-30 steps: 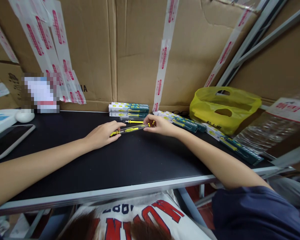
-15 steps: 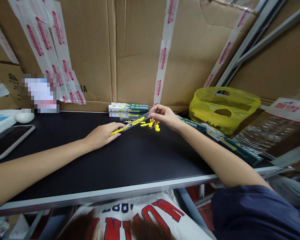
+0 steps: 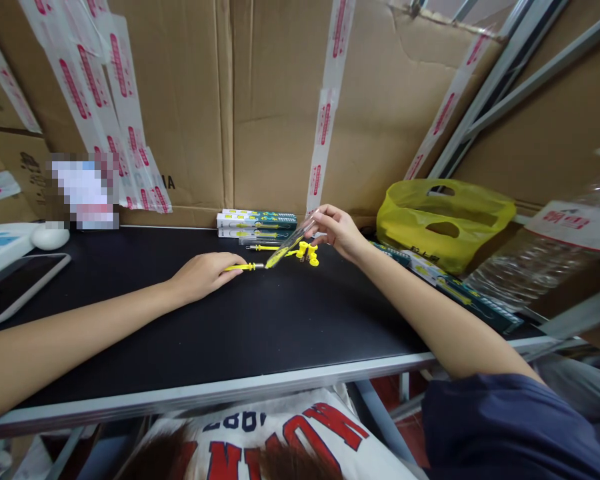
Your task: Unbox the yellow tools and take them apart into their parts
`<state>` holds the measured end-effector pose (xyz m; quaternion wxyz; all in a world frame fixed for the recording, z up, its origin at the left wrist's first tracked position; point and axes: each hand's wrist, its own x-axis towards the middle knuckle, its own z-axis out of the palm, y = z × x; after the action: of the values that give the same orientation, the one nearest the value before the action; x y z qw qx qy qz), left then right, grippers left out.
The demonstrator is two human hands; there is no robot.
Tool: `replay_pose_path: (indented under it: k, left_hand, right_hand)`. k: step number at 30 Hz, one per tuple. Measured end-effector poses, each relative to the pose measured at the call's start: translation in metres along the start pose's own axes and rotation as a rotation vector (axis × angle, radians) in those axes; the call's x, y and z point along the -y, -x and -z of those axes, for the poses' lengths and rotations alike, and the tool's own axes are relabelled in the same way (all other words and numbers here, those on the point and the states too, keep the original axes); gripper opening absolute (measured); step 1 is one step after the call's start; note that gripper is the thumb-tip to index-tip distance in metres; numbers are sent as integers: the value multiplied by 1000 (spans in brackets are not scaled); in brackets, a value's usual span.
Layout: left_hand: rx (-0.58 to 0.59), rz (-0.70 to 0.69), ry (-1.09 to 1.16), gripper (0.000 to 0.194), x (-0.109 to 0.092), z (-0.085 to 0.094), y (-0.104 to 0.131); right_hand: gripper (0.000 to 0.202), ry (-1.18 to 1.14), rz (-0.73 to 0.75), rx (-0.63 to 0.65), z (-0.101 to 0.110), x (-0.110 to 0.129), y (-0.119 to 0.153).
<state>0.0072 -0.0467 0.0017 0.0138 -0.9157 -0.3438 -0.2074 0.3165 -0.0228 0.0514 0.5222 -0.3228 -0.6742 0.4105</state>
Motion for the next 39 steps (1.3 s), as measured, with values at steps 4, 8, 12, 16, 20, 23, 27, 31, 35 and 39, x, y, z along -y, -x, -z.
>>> replay_pose_path:
  k: [4,8,12,16,20,23,27,31,35,39]
  left_hand:
    - [1,-18,-28,32,1,-1,-1]
    - [-12,-55,-72,32,2,-1,-2]
    - [-20,-67,-92,31,2,-2,-2]
    - [-22,-66,-93,31,2,-1,-2]
    - [-7,-47,-88,31,1,0,-2]
    - [7,-32,-87,32,0,0,-2]
    - [16,-30,-85,33,1,0,-2]
    - [22,-22,-83,33,2,-1,-2]
    - [22,-23,-72,34,4,-2,-3]
    - [25,-27,-68,34,4,-2,-3]
  right_hand:
    - [38,23,30,-41,0,1,0]
    - [36,78,131,-184,-2,4,-1]
    - [34,214,246,-276,-8,4,1]
    - [34,255,270,-185,-20,-4,7]
    - [33,289,248,-78,-30,-22,11]
    - [32,359,247,-17,-35,-38,13]
    - [30,462,150,143,-39,-53,16]
    - [28,592,182,185,-39,-55,16]
    - [26,701,241,171,-38,-51,17]
    - [26,736,238,166,-37,-49,18]
